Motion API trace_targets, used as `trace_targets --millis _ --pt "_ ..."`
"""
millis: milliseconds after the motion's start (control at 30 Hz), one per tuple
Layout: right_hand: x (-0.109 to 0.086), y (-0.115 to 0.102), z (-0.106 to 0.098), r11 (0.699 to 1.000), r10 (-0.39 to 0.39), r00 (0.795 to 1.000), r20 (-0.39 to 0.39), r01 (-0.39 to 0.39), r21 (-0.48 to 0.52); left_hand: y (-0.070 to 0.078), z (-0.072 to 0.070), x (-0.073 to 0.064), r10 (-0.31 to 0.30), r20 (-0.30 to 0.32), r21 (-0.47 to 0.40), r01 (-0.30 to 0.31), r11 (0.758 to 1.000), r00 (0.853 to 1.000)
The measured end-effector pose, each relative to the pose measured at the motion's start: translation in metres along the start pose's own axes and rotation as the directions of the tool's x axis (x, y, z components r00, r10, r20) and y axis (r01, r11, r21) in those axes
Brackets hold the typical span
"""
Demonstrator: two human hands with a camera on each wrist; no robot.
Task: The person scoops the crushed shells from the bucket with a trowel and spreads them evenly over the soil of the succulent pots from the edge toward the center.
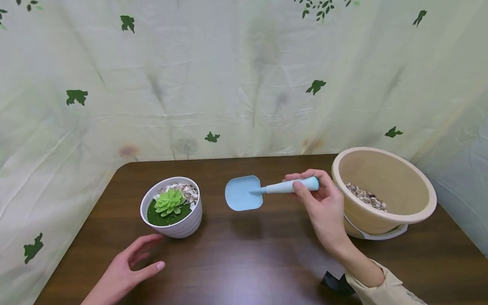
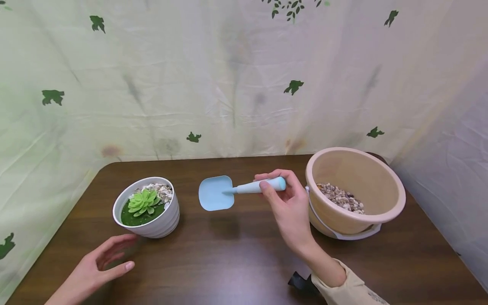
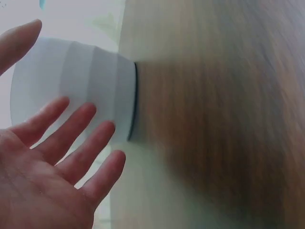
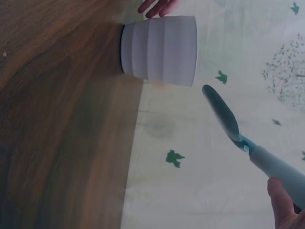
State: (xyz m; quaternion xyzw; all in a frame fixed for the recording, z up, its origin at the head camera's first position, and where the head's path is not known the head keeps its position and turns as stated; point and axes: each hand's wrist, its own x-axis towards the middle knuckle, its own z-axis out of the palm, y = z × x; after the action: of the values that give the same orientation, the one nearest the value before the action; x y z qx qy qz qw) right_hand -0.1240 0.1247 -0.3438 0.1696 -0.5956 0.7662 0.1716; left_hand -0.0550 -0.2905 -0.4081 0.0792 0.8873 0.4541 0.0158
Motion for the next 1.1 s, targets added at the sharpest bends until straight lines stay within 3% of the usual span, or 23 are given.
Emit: trace_targets --millis 100,233,433,533,633,767,900,1100 --pt "-0.003 -0.005 -0.005 1.0 0.006 1.0 0.005 -0.006 -0.019 0.005 0.005 0.002 0.081 0.068 -0.099 -0.074 0.992 0.994" --pt "-0.005 -0.01 -0.012 0.999 0.024 1.0 0.007 -0.024 -0.035 0.011 0.01 0.005 0.175 0.194 -0.226 -0.129 0.965 0.965" --pt "-0.007 -0.015 -0.021 0.998 0.039 0.999 -0.004 -0.039 -0.038 0.017 0.021 0.011 0.264 0.301 -0.289 -0.177 0.941 0.916" --pt "-0.007 -0.018 -0.023 0.999 0.033 0.999 -0.011 -0.034 -0.04 0.022 0.026 0.016 0.272 0.355 -0.305 -0.165 0.938 0.894" --pt "-0.007 -0.021 -0.024 0.998 0.033 0.999 -0.01 -0.034 -0.043 0.028 0.032 0.019 0.3 0.382 -0.3 -0.19 0.935 0.874" --pt "-0.007 -0.024 -0.03 0.999 0.018 1.0 0.004 -0.017 -0.039 0.04 0.04 0.024 0.297 0.375 -0.267 -0.204 0.942 0.878" --pt "-0.005 -0.028 -0.037 0.999 0.002 1.0 0.006 -0.002 -0.035 0.054 0.053 0.033 0.267 0.336 -0.272 -0.178 0.946 0.903" --pt "0.0 -0.036 -0.046 1.0 0.02 1.0 -0.009 -0.02 -0.006 0.069 0.072 0.047 0.272 0.221 -0.35 -0.184 0.919 0.937"
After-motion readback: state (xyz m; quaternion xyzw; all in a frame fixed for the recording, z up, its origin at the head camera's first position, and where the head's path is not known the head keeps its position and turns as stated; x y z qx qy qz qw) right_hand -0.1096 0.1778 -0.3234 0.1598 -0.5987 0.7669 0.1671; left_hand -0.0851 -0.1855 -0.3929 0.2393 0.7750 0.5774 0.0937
